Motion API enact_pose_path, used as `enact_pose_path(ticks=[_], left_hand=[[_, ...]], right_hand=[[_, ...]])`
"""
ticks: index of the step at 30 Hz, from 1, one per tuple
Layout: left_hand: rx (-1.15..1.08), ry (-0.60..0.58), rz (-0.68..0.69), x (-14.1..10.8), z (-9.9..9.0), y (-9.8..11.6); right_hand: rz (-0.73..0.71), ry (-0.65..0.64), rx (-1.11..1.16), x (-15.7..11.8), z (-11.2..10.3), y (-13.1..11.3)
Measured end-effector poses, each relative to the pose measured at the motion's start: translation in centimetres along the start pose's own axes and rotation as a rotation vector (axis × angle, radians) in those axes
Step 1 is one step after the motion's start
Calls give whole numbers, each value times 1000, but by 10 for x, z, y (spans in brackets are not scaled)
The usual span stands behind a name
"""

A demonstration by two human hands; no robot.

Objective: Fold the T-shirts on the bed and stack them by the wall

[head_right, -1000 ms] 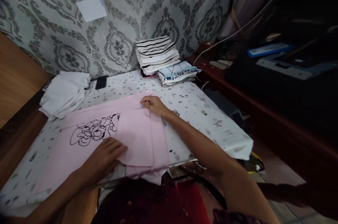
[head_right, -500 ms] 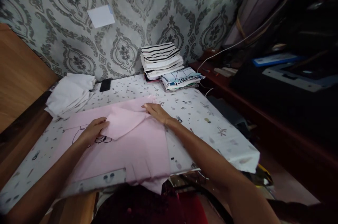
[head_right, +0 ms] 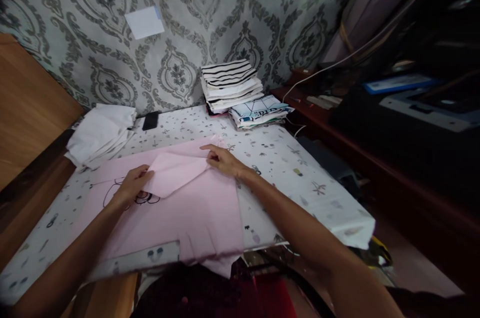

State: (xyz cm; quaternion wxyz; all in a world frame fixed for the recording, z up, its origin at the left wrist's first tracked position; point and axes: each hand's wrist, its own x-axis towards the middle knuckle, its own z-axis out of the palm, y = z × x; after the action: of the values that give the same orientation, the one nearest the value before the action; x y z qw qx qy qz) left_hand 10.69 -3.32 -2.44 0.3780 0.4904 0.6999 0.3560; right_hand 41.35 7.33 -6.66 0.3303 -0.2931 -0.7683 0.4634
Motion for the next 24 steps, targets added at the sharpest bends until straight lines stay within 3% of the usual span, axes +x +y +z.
enact_pose_path(ticks=[6, 14, 20, 24], left_hand=[[-49, -24, 16, 5, -6, -6], [32, -64, 48, 8, -4, 4], [-46, 34, 175, 23, -8, 7], [168, 37, 210, 39, -12, -4]], right_hand=[[21, -6, -168, 0, -2, 1], [31, -51, -108, -3, -1, -6], [-14, 75, -183, 1, 1, -2], [16, 102, -335, 3, 3, 2]])
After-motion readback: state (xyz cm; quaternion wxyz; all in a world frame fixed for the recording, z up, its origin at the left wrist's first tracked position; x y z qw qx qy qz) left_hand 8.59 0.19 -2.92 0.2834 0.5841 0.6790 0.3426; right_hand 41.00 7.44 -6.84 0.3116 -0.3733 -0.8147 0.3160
